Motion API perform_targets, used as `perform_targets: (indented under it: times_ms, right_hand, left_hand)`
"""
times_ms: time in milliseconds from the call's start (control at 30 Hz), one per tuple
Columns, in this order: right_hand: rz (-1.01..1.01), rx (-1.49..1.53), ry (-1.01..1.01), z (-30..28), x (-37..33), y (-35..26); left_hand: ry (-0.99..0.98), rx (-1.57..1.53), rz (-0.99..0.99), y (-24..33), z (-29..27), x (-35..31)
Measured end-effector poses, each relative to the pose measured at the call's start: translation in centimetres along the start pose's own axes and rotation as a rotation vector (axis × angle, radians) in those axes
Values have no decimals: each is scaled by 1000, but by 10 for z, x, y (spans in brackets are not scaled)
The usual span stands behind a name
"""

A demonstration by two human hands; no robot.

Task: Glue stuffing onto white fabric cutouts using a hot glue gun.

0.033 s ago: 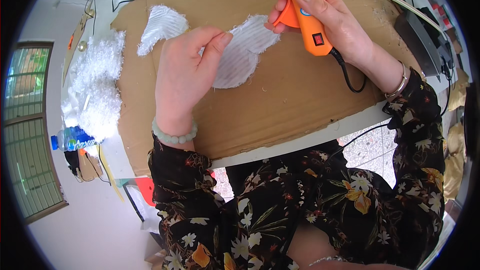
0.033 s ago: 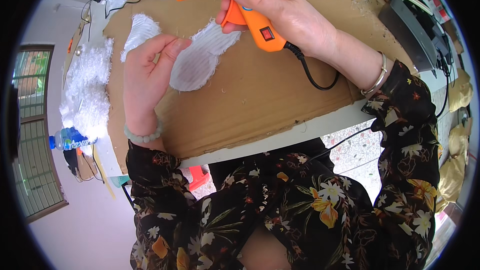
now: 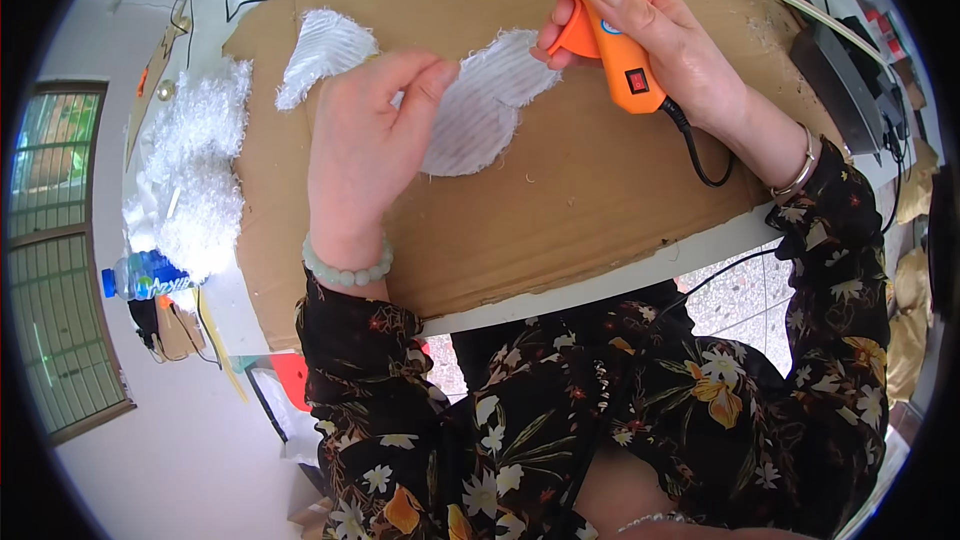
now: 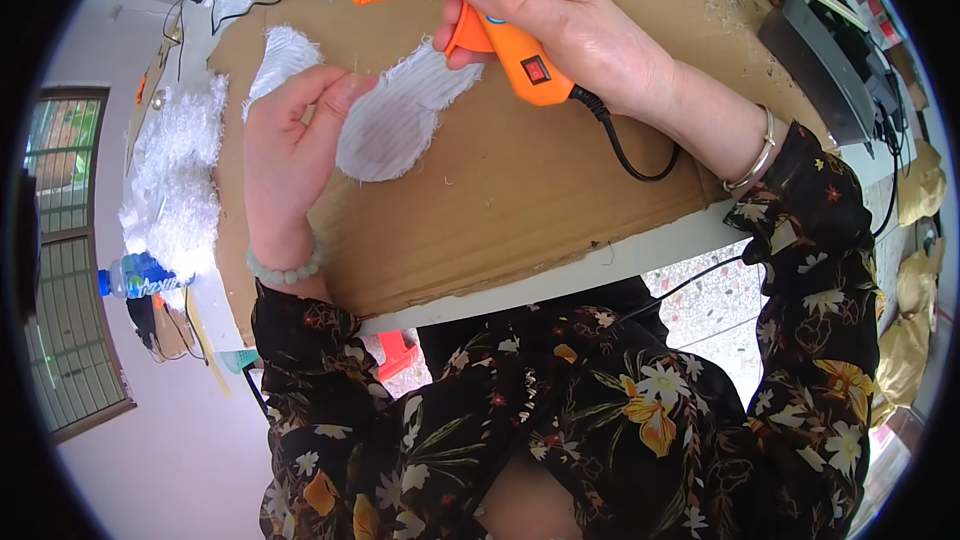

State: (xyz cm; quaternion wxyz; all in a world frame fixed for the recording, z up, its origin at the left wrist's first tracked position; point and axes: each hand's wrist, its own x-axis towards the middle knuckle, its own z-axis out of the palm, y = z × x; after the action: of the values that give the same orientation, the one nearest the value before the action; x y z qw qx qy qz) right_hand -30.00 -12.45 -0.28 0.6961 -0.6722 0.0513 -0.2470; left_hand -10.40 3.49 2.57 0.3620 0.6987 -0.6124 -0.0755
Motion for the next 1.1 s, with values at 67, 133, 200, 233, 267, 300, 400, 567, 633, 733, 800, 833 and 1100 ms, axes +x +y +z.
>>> perform_targets:
  times_ms: [67,133,200,233,267,300,400,567,633,733,800,833,1100]
  right_hand:
    - [12,-28,-7,1,-3,-1]
    - [36,-46,-20,1,-1,2]
    - [70,-82,-69,2,0,1]
    - [64,-77,-76,3,-1,1]
    - [67,-78,-80,5,-1,0]
    - [72,-80,-80,4,-1,0]
    - [49,-49,-76,3,-4,1]
    - [76,-29,-62,-3,-5,9]
    - [65,-19,-76,0,-5,3]
    - [75,-25,-52,1,-6,-3]
    - [73,10,-36,-1,-7,-1]
    - [72,9,-42,-1,-7,-1]
    - [-22,-125,-87,-6,-10,-7]
  left_hand:
    - [115,-55,-15,-6,-6,2]
    - [226,-109,-46,-9,-15,2]
    - [523,-183,-6,-2,-29,1]
    - [527,-174,-7,0,-35,-3]
    - [637,-206,13,3,-41,-8]
    - [744,-240,34,5,-44,-12]
    - [725,-166,36,16,-48,-34]
    - [235,14,46,17,-24,-74]
    - [49,147,132,28,-18,-84]
    - [-66,220,247,40,-7,-90]
    - [-118,215,313,46,-2,-95]
    - [-113,217,310,48,-2,-96]
    - [141,150,46,14,-30,-76]
